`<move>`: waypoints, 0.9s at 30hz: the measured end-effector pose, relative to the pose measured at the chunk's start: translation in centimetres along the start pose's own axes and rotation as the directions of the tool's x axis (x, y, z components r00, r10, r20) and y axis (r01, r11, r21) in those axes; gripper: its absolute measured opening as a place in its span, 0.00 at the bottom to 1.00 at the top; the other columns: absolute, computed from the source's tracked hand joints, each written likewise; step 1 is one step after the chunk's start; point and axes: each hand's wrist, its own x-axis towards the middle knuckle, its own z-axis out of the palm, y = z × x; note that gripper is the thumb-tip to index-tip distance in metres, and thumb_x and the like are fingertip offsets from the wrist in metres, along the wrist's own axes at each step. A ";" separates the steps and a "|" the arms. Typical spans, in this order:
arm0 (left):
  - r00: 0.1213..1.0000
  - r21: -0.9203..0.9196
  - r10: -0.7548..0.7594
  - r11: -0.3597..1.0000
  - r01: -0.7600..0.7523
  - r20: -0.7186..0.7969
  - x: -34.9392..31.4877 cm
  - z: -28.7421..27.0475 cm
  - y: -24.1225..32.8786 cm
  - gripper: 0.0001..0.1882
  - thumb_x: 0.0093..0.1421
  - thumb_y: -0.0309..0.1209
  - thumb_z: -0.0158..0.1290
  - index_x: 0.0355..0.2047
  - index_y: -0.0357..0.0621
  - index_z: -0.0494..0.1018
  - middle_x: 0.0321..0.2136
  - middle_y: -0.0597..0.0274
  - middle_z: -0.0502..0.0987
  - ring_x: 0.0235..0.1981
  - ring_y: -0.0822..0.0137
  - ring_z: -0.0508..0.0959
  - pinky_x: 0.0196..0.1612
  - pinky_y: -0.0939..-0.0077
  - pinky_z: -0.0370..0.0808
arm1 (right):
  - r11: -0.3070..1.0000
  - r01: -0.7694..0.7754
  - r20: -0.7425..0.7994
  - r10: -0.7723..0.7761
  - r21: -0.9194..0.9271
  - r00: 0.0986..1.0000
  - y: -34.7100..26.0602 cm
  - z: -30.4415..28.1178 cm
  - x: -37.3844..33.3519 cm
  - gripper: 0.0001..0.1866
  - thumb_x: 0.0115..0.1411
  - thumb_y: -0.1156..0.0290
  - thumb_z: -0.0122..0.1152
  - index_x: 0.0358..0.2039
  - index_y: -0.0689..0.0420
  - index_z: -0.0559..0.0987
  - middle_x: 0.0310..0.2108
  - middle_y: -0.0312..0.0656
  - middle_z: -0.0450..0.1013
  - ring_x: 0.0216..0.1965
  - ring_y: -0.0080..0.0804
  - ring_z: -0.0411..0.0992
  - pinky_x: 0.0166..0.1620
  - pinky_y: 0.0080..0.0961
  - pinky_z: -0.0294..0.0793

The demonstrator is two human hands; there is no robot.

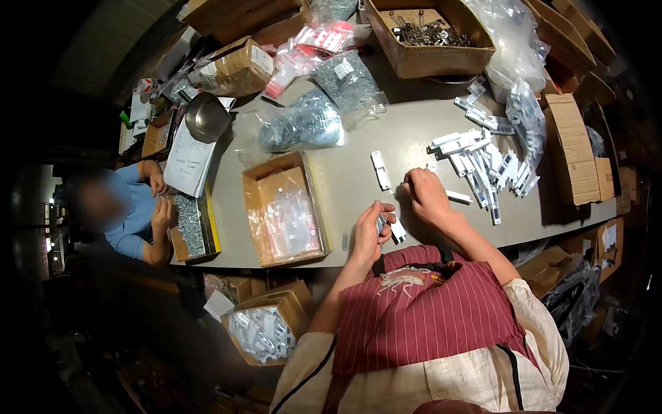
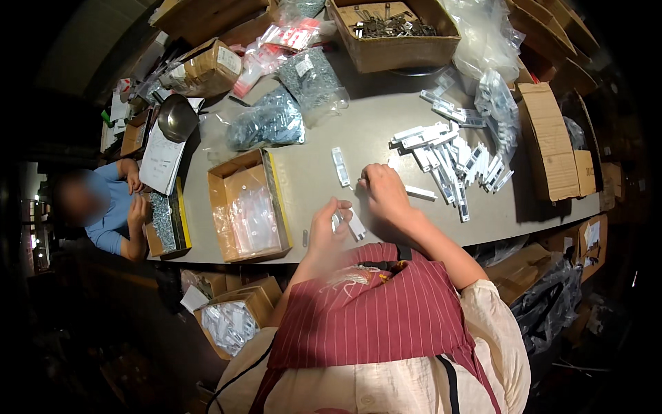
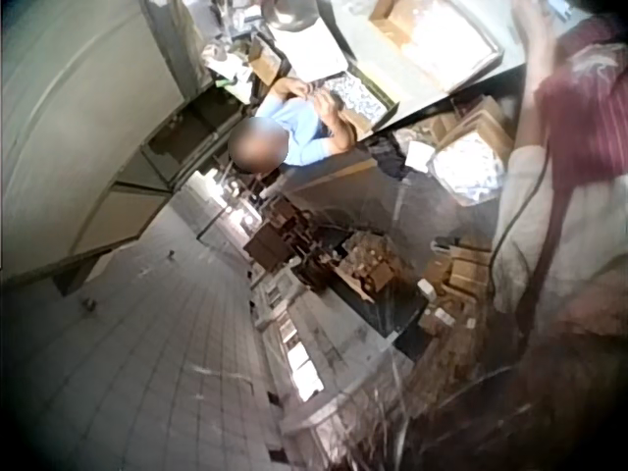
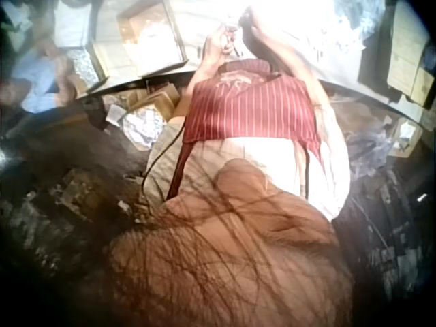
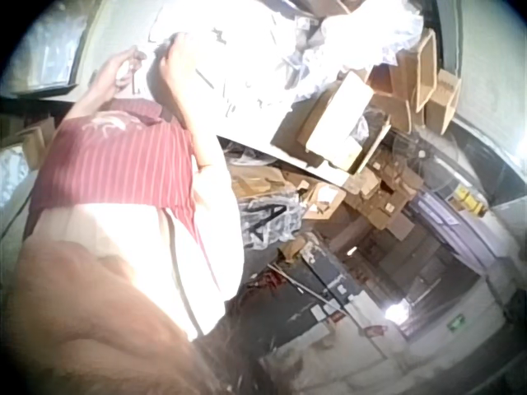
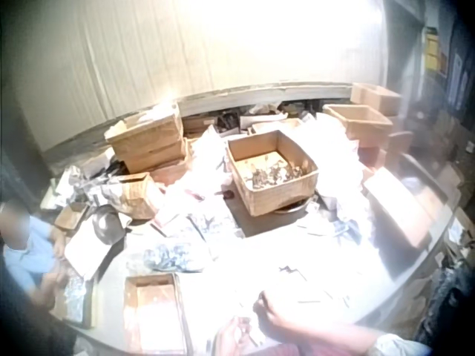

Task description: The person assembles small metal hardware components by hand, picking up pieces from a table and inserting them into white plastic housings. The person places the assembled units on the table and continues the process with additional parts.

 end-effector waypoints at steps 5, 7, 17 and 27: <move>0.996 -0.044 0.067 0.997 -0.070 -0.064 0.1 -0.3 0.1 0.19 0.74 0.42 0.42 0.43 0.36 0.70 0.28 0.58 0.73 0.16 0.78 0.62 0.16 0.84 0.54 | 0.964 -0.255 -0.070 0.251 -0.068 0.966 2.7 -0.9 -0.2 0.05 0.65 0.74 0.54 0.37 0.63 0.71 0.26 0.57 0.75 0.30 0.60 0.73 0.36 0.51 0.70; 0.993 -0.067 0.086 0.994 -0.091 -0.079 0.2 -0.3 0.2 0.19 0.74 0.42 0.42 0.43 0.36 0.70 0.28 0.58 0.73 0.17 0.78 0.62 0.16 0.84 0.54 | 0.940 -0.340 -0.100 0.342 0.040 0.934 3.0 -1.8 -0.1 0.06 0.66 0.73 0.55 0.38 0.62 0.71 0.27 0.55 0.75 0.31 0.59 0.73 0.36 0.49 0.70; 0.992 -0.276 -0.099 0.954 0.116 0.073 0.5 2.0 0.9 0.21 0.74 0.48 0.42 0.39 0.40 0.69 0.27 0.58 0.73 0.15 0.77 0.62 0.13 0.85 0.55 | 0.943 0.197 0.032 -0.212 0.267 0.977 -2.2 -2.7 0.7 0.08 0.63 0.68 0.59 0.38 0.59 0.78 0.47 0.48 0.75 0.51 0.50 0.71 0.55 0.39 0.68; 1.000 -0.004 0.003 1.000 -0.003 0.020 -0.5 0.5 2.2 0.17 0.74 0.40 0.44 0.42 0.37 0.71 0.19 0.69 0.64 0.14 0.80 0.59 0.15 0.85 0.53 | 0.982 -0.041 0.166 0.073 -0.186 0.983 1.8 4.8 6.2 0.18 0.60 0.59 0.62 0.32 0.64 0.74 0.31 0.54 0.77 0.32 0.58 0.76 0.35 0.47 0.76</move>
